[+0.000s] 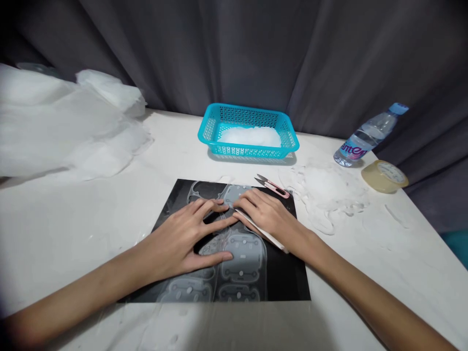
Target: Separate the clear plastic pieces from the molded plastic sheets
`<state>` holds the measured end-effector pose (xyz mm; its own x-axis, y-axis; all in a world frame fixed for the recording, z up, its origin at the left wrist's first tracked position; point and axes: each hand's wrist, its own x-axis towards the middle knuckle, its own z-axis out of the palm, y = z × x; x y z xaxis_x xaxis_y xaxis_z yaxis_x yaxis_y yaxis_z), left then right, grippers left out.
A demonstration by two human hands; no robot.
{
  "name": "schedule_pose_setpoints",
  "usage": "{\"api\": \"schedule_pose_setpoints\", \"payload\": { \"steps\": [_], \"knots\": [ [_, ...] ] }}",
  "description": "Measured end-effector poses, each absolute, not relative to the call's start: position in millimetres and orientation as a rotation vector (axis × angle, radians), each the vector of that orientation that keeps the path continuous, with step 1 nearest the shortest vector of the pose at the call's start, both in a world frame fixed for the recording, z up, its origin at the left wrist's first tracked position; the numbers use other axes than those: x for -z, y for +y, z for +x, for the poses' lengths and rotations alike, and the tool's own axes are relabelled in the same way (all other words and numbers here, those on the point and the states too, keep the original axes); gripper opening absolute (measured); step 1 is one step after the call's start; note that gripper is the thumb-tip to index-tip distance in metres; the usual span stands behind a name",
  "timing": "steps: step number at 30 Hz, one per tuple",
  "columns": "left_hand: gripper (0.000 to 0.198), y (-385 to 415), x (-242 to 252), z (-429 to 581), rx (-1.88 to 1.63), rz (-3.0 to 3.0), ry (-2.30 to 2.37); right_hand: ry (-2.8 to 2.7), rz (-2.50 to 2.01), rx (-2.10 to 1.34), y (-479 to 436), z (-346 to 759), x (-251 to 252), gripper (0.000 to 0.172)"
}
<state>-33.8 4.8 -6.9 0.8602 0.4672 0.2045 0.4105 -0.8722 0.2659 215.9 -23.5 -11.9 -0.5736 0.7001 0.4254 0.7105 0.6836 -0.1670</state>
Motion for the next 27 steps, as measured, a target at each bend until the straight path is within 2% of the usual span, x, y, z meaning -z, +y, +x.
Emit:
{"api": "schedule_pose_setpoints", "payload": {
  "steps": [8,10,13,14,21,27],
  "knots": [
    [0.066,6,9,-35,-0.364,2.802,0.667,-2.614,-1.147,0.363,-32,208,9,0.030],
    [0.055,5,6,-35,-0.426,2.738,0.651,-2.613,-1.147,0.455,-34,205,9,0.031],
    [0.028,0,-2,-33,-0.630,2.505,0.798,-2.508,-1.177,0.547,-35,202,9,0.028],
    [0.026,-3,-4,-31,-0.671,2.387,0.862,-2.470,-1.176,0.564,-35,202,9,0.028],
    [0.031,-14,-6,-3,-0.689,1.545,0.986,-2.353,-1.138,0.665,-44,197,-3,0.028],
    [0.028,-11,-4,4,-0.805,1.266,1.012,-2.310,-1.165,0.580,-50,193,-6,0.028]
  ]
}}
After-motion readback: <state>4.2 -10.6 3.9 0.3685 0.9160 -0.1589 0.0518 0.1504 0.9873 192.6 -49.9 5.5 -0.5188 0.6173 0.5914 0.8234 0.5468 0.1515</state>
